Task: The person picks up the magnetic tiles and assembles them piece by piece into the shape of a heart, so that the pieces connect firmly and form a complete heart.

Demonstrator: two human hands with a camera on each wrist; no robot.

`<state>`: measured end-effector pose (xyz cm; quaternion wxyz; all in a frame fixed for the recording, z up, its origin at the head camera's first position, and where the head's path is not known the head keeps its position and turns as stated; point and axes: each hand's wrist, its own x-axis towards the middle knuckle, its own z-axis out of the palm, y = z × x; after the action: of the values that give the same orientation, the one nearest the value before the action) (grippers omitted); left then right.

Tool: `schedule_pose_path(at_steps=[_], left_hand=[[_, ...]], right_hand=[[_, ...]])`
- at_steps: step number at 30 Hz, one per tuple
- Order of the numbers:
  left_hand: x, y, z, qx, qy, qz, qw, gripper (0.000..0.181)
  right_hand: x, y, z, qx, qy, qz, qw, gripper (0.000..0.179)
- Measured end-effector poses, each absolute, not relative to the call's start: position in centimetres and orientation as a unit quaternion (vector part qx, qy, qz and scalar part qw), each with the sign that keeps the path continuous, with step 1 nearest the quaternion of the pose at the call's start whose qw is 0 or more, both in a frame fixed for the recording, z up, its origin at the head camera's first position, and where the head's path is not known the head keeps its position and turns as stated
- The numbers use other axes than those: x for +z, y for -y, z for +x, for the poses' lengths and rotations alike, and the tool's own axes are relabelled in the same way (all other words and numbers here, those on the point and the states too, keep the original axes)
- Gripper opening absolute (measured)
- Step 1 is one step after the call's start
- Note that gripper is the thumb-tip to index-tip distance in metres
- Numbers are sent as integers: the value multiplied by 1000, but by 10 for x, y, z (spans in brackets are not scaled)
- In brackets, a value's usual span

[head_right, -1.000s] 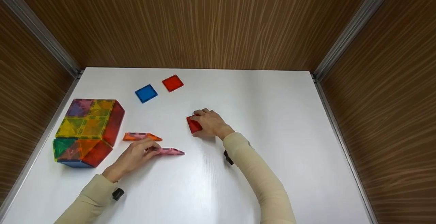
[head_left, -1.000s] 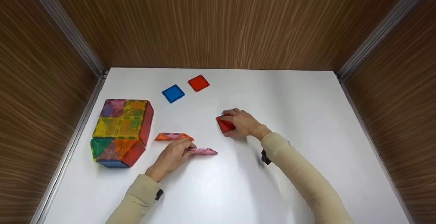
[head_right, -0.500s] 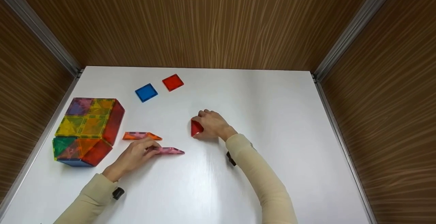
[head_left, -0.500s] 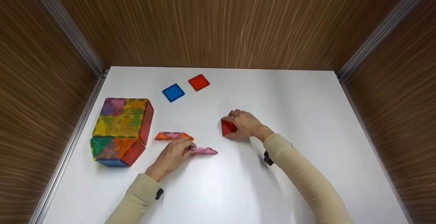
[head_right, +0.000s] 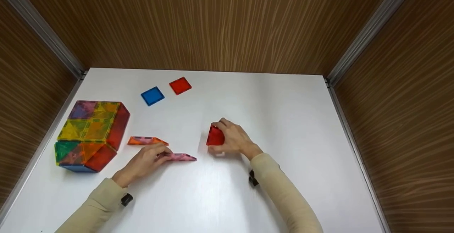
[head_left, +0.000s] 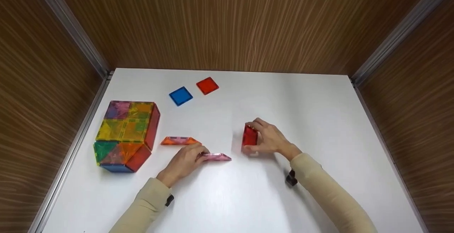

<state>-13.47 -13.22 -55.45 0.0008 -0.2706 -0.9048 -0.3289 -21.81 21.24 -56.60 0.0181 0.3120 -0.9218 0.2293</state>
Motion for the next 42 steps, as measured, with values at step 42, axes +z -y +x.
schedule_pose_path(at_steps=[42], left_hand=[[-540, 133, -146, -331, 910, -248, -27, 31]], right_hand=[[-573, -208, -187, 273, 893, 358, 4, 86]])
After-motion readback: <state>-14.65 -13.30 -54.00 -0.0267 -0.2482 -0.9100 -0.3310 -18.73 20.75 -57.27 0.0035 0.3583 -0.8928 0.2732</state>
